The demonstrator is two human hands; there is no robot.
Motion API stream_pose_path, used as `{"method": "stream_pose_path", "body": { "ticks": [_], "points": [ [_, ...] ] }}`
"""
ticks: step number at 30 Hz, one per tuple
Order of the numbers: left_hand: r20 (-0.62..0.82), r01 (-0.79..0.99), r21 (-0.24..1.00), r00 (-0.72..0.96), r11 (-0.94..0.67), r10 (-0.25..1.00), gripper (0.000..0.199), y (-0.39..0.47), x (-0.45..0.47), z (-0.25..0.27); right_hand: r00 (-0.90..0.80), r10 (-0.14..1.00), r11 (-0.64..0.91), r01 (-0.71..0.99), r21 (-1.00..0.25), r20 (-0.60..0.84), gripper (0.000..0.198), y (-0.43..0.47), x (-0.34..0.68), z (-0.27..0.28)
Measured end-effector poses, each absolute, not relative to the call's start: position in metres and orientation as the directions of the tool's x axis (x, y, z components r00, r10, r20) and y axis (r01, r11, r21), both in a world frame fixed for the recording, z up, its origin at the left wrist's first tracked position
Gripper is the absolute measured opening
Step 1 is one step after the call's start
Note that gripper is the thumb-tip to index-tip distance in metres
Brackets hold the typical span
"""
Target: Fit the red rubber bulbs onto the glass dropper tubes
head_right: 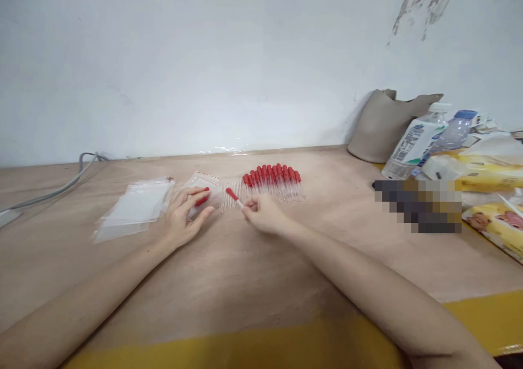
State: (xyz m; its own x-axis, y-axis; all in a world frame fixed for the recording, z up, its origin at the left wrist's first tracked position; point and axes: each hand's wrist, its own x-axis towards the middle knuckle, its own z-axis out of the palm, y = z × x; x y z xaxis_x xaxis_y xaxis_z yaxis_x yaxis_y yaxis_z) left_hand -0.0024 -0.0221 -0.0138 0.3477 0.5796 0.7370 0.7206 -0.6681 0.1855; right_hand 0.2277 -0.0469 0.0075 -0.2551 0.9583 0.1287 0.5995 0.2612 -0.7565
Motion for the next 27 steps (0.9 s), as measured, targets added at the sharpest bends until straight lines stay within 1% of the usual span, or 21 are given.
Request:
{"method": "stream_pose_path", "body": {
  "ticks": [1,2,5,7,11,15,18,22,27],
  "points": [
    [0.746,0.767,0.178,0.303,-0.616,0.593,0.031,-0.018,-0.006,-0.014,-0.198,0.975,0.202,0.596,-0.777,0.102,0.018,-0.039,0.23,0.01],
    [0.746,0.805,0.175,0.268,-0.568,0.609,0.031,-0.014,-0.009,-0.015,-0.122,0.986,0.167,0.62,-0.767,0.116,0.019,-0.031,0.232,0.012],
    [0.692,0.854,0.197,0.227,-0.481,0.685,0.035,-0.004,-0.016,-0.018,0.092,0.967,0.093,0.739,-0.667,0.237,0.021,-0.006,0.234,0.016],
    [0.621,0.855,0.224,0.245,-0.468,0.745,0.042,-0.002,-0.018,-0.02,0.143,0.949,0.059,0.796,-0.602,0.281,0.021,0.008,0.23,0.015],
    [0.495,0.843,0.26,0.302,-0.47,0.815,0.056,-0.001,-0.017,-0.022,0.136,0.959,-0.009,0.893,-0.45,0.251,0.025,0.022,0.216,0.007],
    [0.453,0.825,0.295,0.323,-0.482,0.831,0.049,-0.002,-0.016,-0.022,0.132,0.966,-0.055,0.945,-0.321,0.223,0.026,0.024,0.209,-0.001],
    [0.478,0.798,0.312,0.338,-0.516,0.811,0.043,-0.003,-0.015,-0.021,0.11,0.97,-0.047,0.961,-0.272,0.219,0.03,0.026,0.209,-0.003],
    [0.573,0.763,0.289,0.346,-0.578,0.743,0.038,-0.005,-0.014,-0.02,0.067,0.968,-0.009,0.972,-0.235,0.241,0.03,0.025,0.209,-0.004],
    [0.615,0.763,0.255,0.347,-0.594,0.709,0.03,-0.005,-0.014,-0.022,-0.026,0.954,0.1,0.966,-0.238,0.298,0.028,0.019,0.202,-0.005]
  ]
}}
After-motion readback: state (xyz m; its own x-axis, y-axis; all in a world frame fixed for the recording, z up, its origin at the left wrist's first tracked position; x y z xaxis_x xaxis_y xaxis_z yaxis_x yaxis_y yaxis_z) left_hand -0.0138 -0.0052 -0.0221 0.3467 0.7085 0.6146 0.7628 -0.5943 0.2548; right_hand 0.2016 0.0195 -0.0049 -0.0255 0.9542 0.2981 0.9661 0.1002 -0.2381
